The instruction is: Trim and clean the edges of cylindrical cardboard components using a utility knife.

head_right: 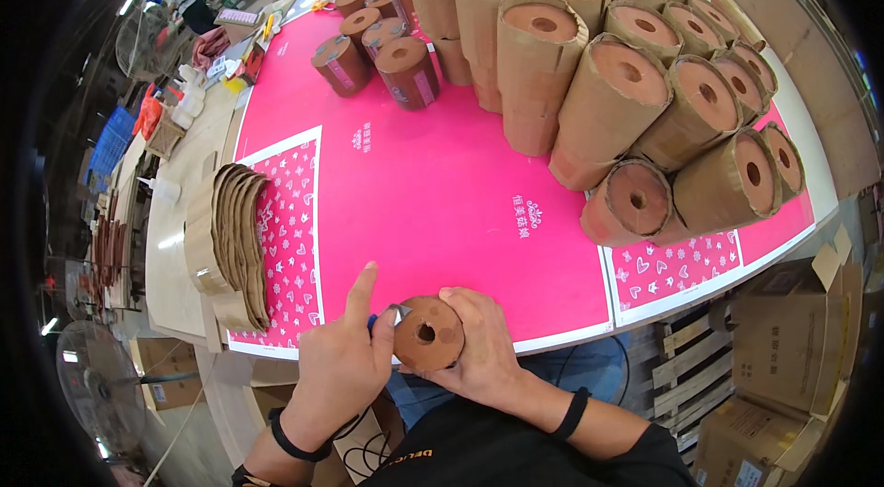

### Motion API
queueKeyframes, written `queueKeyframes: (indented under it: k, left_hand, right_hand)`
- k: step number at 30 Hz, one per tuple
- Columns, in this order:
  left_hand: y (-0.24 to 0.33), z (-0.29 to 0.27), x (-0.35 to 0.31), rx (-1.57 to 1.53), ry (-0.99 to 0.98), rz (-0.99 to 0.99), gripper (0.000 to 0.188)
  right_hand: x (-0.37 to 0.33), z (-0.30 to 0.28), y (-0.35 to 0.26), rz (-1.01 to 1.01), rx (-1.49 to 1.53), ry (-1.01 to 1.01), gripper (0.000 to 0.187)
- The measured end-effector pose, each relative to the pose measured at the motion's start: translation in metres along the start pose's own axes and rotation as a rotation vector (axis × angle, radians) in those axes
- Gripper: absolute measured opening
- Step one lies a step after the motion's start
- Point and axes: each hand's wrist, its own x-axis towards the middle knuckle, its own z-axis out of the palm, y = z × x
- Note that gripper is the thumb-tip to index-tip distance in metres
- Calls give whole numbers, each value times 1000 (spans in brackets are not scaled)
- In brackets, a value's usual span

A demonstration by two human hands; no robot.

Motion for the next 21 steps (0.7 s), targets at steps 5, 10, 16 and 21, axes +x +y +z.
queueKeyframes:
  k: [5,10,16,21]
  left_hand:
    - [5,1,3,54,-46,77,60]
    - [4,2,3,63,-91,131,63]
    - [5,0,5,4,-98,140,67]
    - [3,-2,6,5,-87,36,67]
  right_hand:
    - [4,0,4,-3,-14,-2,106]
    - [2,-1,5,-7,-12,-16,107]
    - [3,-3,6,-1,-4,-23,107]
    - [5,-4,4,1,-1,-27,106]
